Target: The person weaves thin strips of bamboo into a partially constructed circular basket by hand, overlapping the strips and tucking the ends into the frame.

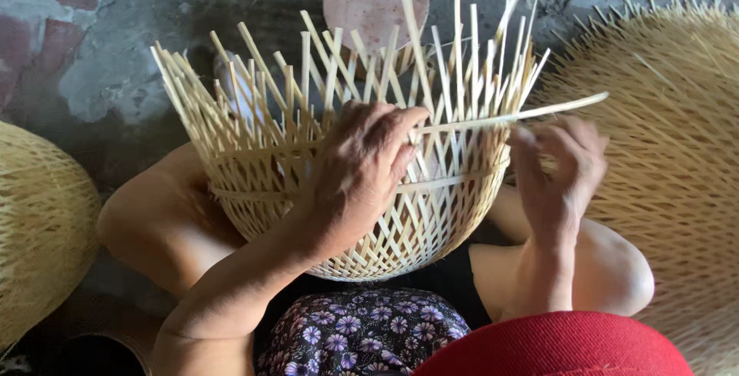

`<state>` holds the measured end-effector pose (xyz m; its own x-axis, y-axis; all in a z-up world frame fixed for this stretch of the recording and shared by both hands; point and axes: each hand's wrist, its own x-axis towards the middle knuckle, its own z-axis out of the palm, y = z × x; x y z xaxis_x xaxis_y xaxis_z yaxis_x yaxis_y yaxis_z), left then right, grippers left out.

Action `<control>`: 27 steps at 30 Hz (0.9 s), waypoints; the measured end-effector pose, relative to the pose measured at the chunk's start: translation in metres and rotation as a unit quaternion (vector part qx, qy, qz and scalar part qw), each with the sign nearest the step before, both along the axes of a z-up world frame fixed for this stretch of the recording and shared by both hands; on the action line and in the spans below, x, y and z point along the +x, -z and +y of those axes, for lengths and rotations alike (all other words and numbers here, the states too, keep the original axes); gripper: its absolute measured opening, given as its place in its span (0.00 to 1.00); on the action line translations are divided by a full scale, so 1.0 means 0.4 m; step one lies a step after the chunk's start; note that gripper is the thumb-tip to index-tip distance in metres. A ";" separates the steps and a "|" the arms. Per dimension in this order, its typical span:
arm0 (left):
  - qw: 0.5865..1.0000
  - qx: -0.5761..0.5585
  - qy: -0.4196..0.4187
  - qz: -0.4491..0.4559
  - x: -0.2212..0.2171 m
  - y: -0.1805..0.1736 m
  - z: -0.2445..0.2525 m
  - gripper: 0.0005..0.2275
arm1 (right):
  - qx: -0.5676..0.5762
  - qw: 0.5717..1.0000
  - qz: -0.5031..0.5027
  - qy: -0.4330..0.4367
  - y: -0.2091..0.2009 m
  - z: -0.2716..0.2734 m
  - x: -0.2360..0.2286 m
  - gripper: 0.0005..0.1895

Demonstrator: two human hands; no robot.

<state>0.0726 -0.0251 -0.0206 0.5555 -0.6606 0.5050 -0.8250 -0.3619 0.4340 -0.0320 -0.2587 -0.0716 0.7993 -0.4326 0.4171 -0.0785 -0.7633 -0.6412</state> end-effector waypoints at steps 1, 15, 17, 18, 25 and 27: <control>1.000 0.004 -0.001 -0.007 -0.003 -0.004 -0.001 0.18 | 0.057 0.996 0.069 -0.024 0.015 -0.012 -0.014 0.05; 0.998 0.048 -0.013 0.029 0.001 -0.050 -0.033 0.10 | 0.108 0.972 0.054 -0.200 -0.096 0.022 0.136 0.18; 0.998 0.056 -0.013 0.039 0.002 -0.053 -0.031 0.11 | 0.187 0.957 0.038 -0.217 -0.098 0.018 0.143 0.14; 0.997 0.060 -0.014 0.045 0.002 -0.053 -0.031 0.11 | 0.213 0.947 0.021 -0.240 -0.100 0.013 0.144 0.14; 0.998 0.047 -0.018 0.032 0.000 -0.053 -0.033 0.12 | 0.116 0.954 0.072 -0.267 -0.110 0.008 0.166 0.12; 0.999 0.036 -0.017 0.036 0.000 -0.050 -0.032 0.12 | 0.162 0.947 0.126 -0.249 -0.115 0.011 0.168 0.14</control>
